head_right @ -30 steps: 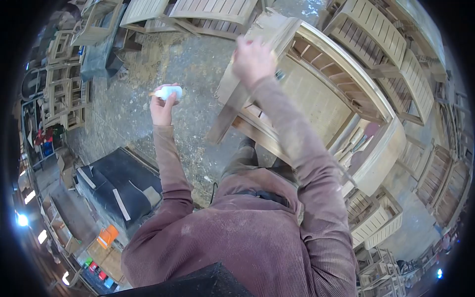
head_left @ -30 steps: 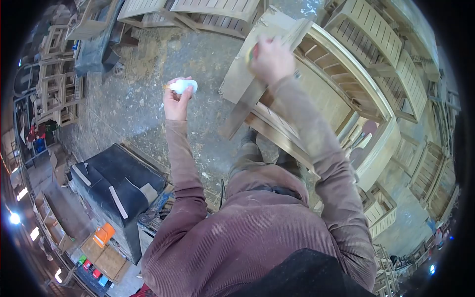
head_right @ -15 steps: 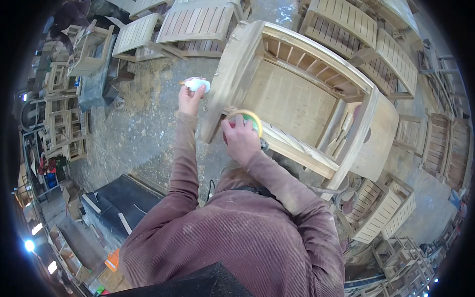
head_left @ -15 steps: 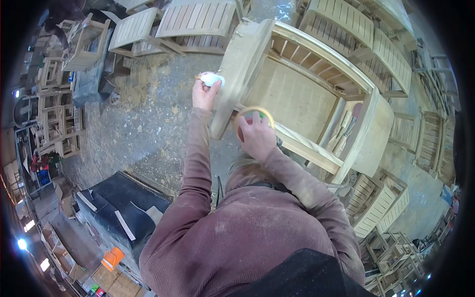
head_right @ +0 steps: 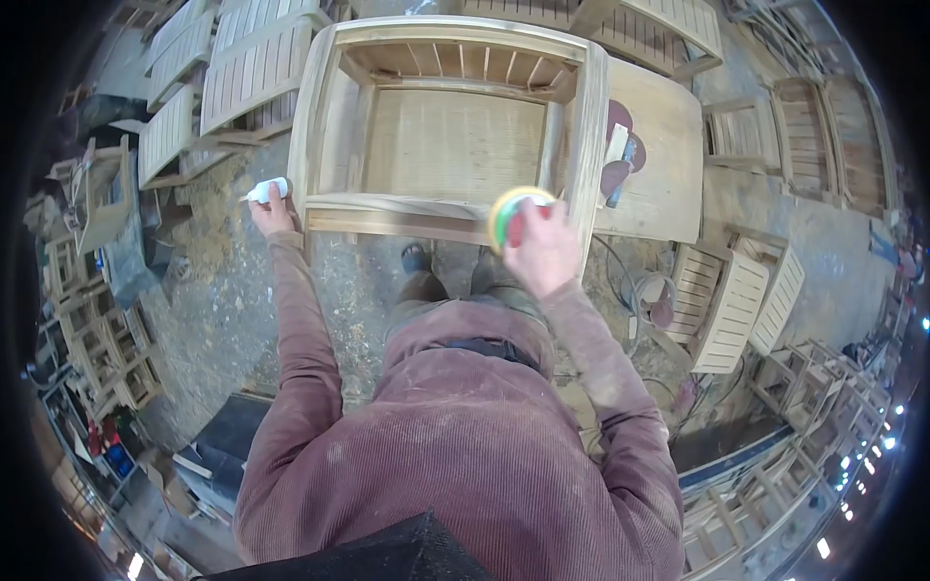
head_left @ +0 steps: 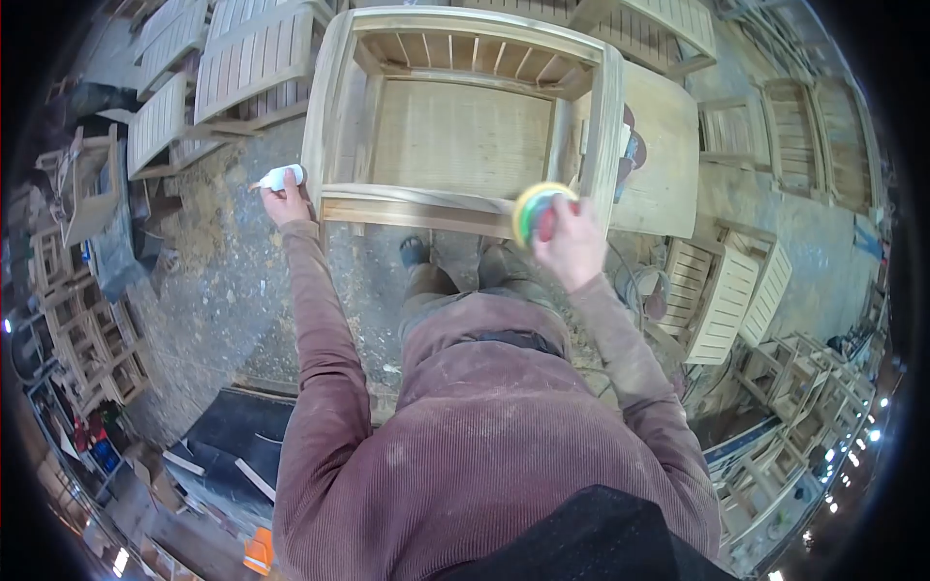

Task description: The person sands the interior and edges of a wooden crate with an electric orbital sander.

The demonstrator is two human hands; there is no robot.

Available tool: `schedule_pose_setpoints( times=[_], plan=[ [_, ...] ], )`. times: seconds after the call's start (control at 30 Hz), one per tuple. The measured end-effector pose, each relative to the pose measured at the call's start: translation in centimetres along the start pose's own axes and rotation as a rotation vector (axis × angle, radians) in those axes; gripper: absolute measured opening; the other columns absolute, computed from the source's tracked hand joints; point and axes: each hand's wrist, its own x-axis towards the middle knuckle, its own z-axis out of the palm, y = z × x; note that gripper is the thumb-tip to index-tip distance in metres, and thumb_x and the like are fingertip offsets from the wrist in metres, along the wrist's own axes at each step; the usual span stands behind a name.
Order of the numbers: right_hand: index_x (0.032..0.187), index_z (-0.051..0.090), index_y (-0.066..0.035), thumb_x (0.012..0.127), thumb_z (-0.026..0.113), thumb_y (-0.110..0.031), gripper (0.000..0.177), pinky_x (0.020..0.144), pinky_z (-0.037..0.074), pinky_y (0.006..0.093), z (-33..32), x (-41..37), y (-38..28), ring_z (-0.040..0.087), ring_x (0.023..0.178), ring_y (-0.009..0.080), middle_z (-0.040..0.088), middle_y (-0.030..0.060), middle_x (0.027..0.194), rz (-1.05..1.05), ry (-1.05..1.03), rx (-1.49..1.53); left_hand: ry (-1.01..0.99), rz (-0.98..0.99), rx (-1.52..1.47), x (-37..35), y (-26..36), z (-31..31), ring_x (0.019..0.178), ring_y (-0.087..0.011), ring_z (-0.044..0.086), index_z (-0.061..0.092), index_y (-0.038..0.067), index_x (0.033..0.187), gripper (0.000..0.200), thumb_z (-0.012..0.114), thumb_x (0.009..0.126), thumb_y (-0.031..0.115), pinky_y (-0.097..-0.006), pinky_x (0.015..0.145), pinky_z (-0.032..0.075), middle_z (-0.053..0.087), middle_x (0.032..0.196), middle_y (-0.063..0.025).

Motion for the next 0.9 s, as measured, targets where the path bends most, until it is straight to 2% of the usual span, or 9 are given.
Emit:
schedule_pose_setpoints(
  times=[0.07,0.13,0.2,0.3,0.4,0.47,0.7,0.8,0.9],
  plan=[
    [0.106,0.054,-0.012,0.068,0.068,-0.021,0.042,0.067,0.052,0.0414,-1.6,-0.3,1.2,0.059,0.082,0.0329,0.05,0.0189,0.099,0.223,-0.051,-0.034,0.076,0.084,-0.222,1.0,-0.8,0.2,0.063,-0.0113,0.057,0.047,0.004,0.1,0.021,0.061,0.086,0.012,-0.0215,0.05,0.048,0.06,0.084,-0.0057],
    [0.109,0.052,-0.013,0.067,0.069,-0.023,0.046,0.068,0.052,0.0409,-1.6,-1.3,3.4,0.06,0.082,0.0319,0.051,0.0181,0.099,0.324,0.071,-0.1,0.041,0.102,-0.143,1.8,-0.9,-0.3,0.067,-0.0127,0.058,0.047,0.002,0.1,0.022,0.061,0.086,0.012,-0.0223,0.052,0.049,0.06,0.086,-0.0071],
    [0.109,0.052,-0.014,0.066,0.07,-0.025,0.048,0.07,0.052,0.0412,-2.2,-2.6,3.2,0.06,0.082,0.0336,0.051,0.0171,0.098,0.446,0.086,-0.158,0.025,0.093,-0.168,2.1,-1.4,-0.6,0.068,-0.0134,0.059,0.047,0.002,0.1,0.022,0.061,0.087,0.012,-0.0232,0.054,0.051,0.06,0.087,-0.008],
    [0.108,0.052,-0.014,0.065,0.071,-0.024,0.048,0.073,0.051,0.0425,-1.4,-4.9,-0.4,0.059,0.084,0.0358,0.051,0.0174,0.099,0.452,0.037,-0.139,0.008,0.103,-0.131,1.5,-0.8,-0.6,0.069,-0.0136,0.06,0.047,0.0,0.101,0.024,0.061,0.087,0.013,-0.024,0.055,0.052,0.06,0.087,-0.0084],
    [0.107,0.053,-0.014,0.066,0.07,-0.023,0.046,0.075,0.05,0.0433,1.8,-5.9,-5.7,0.059,0.085,0.0376,0.05,0.0182,0.1,0.323,0.007,-0.029,0.021,0.017,-0.102,1.3,-0.1,-0.6,0.07,-0.0138,0.06,0.047,-0.001,0.103,0.026,0.061,0.086,0.014,-0.0242,0.056,0.052,0.06,0.088,-0.0084],
    [0.104,0.054,-0.012,0.065,0.07,-0.022,0.043,0.072,0.052,0.0442,3.8,-5.0,-10.4,0.059,0.086,0.0377,0.05,0.0187,0.1,0.316,-0.012,-0.063,-0.003,0.043,-0.076,0.9,0.0,-0.8,0.072,-0.0138,0.06,0.048,0.0,0.102,0.025,0.061,0.087,0.015,-0.0244,0.056,0.052,0.06,0.089,-0.0086],
    [0.107,0.051,-0.012,0.064,0.07,-0.019,0.048,0.069,0.053,0.0452,7.4,-1.0,-23.6,0.059,0.088,0.0392,0.05,0.0194,0.101,-0.038,-0.227,0.059,-0.074,0.073,-0.104,1.3,0.0,-1.4,0.072,-0.0143,0.062,0.049,0.0,0.103,0.028,0.062,0.087,0.02,-0.025,0.057,0.053,0.061,0.089,-0.0098],
    [0.107,0.05,-0.011,0.064,0.069,-0.018,0.048,0.069,0.053,0.0455,8.7,-0.3,-27.2,0.058,0.088,0.0407,0.05,0.0207,0.101,-0.123,-0.229,0.072,-0.092,0.084,-0.032,1.6,0.0,-1.7,0.071,-0.014,0.061,0.049,0.0,0.102,0.029,0.062,0.087,0.021,-0.0252,0.057,0.052,0.061,0.088,-0.0098],
    [0.107,0.049,-0.011,0.063,0.068,-0.016,0.048,0.068,0.052,0.0463,8.7,-0.4,-26.6,0.058,0.088,0.0419,0.051,0.022,0.1,-0.175,-0.229,0.089,-0.091,0.11,0.057,1.6,-1.2,-1.5,0.07,-0.0142,0.061,0.049,-0.001,0.103,0.031,0.062,0.087,0.022,-0.0253,0.056,0.051,0.062,0.087,-0.0096]
  ],
)
